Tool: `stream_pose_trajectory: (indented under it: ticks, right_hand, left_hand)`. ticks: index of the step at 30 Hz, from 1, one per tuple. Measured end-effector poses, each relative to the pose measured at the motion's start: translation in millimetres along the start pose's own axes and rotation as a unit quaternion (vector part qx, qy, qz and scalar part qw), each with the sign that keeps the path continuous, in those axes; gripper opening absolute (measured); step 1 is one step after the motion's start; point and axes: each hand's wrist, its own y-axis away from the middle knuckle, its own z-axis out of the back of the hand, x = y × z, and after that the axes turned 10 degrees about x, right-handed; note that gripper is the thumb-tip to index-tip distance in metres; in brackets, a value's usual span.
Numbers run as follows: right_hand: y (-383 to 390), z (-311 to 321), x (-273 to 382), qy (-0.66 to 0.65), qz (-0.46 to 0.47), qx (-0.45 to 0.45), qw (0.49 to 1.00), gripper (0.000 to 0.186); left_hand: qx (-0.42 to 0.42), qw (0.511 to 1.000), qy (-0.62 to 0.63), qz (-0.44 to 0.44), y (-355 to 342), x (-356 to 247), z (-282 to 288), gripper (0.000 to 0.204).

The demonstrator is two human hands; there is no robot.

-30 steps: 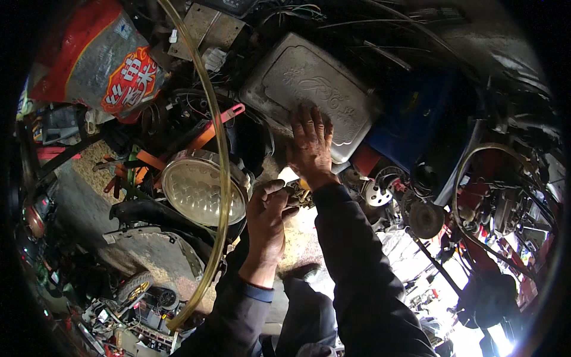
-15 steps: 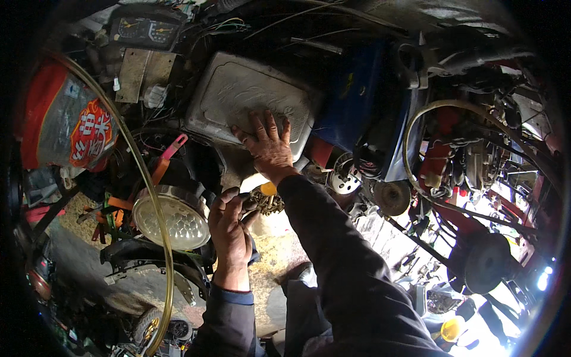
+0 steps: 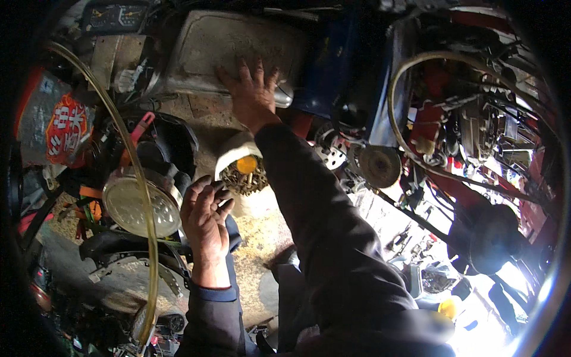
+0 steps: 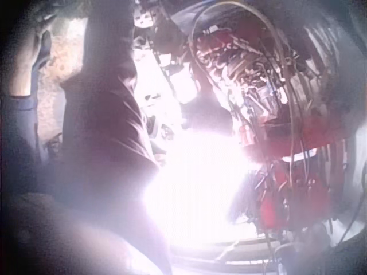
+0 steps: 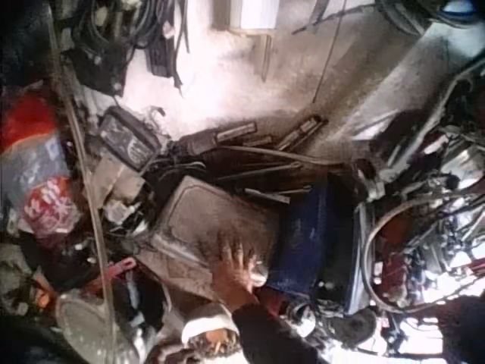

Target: The person removes a metal cover from a scooter engine, then handles and inspects several small engine components including a carburetor and a spark plug. They use a wrench to tighten a bolt on the carburetor and place the parts on a red workbench.

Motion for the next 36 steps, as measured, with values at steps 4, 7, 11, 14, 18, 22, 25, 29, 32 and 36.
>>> stream_pose_trajectory:
  ticks: [4, 7, 11, 14, 18, 22, 25, 29, 32, 36]
  right_hand:
    - [28, 9, 20, -0.088, 0.004, -0.117, 0.989, 0.073]
    - [71, 10, 26, -0.234, 0.009, -0.170, 0.957, 0.066]
    - [127, 2, 17, -0.353, 0.024, -0.164, 0.921, 0.042]
    - [172, -1, 32, -0.545, -0.038, -0.056, 0.836, 0.031]
    - [221, 1, 55, -0.522, 0.027, 0.048, 0.851, 0.023]
    - [261, -5, 72, -0.617, 0.044, 0.142, 0.773, 0.030]
    - [280, -6, 79, -0.609, 0.033, 0.227, 0.759, 0.032]
    - [290, -1, 95, -0.678, 0.050, 0.296, 0.671, 0.041]
    - [279, -5, 118, -0.668, 0.012, 0.343, 0.661, 0.057]
    - [253, -32, 138, -0.664, -0.061, 0.311, 0.678, 0.071]
  left_hand:
    - [-0.008, 1.000, 0.018, 0.010, 13, 8, -4, 0.033]
    - [-0.042, 0.999, 0.016, 0.021, 20, 13, -7, 0.031]
    - [-0.067, 0.997, -0.012, 0.022, 27, 20, -3, 0.026]
    - [-0.036, 0.994, -0.054, -0.092, 36, 24, -1, 0.015]
    - [-0.015, 0.989, 0.014, -0.147, 55, 29, 1, 0.017]
    - [0.014, 0.981, -0.152, -0.122, 102, 25, 37, 0.025]
    - [-0.016, 0.970, -0.192, -0.151, 158, 23, 84, 0.027]
    - [-0.185, 0.956, -0.177, -0.140, 199, 3, 174, 0.039]
    - [-0.294, 0.940, -0.130, -0.114, 206, -6, 250, 0.047]
    - [-0.359, 0.926, -0.101, -0.051, 175, -5, 349, 0.034]
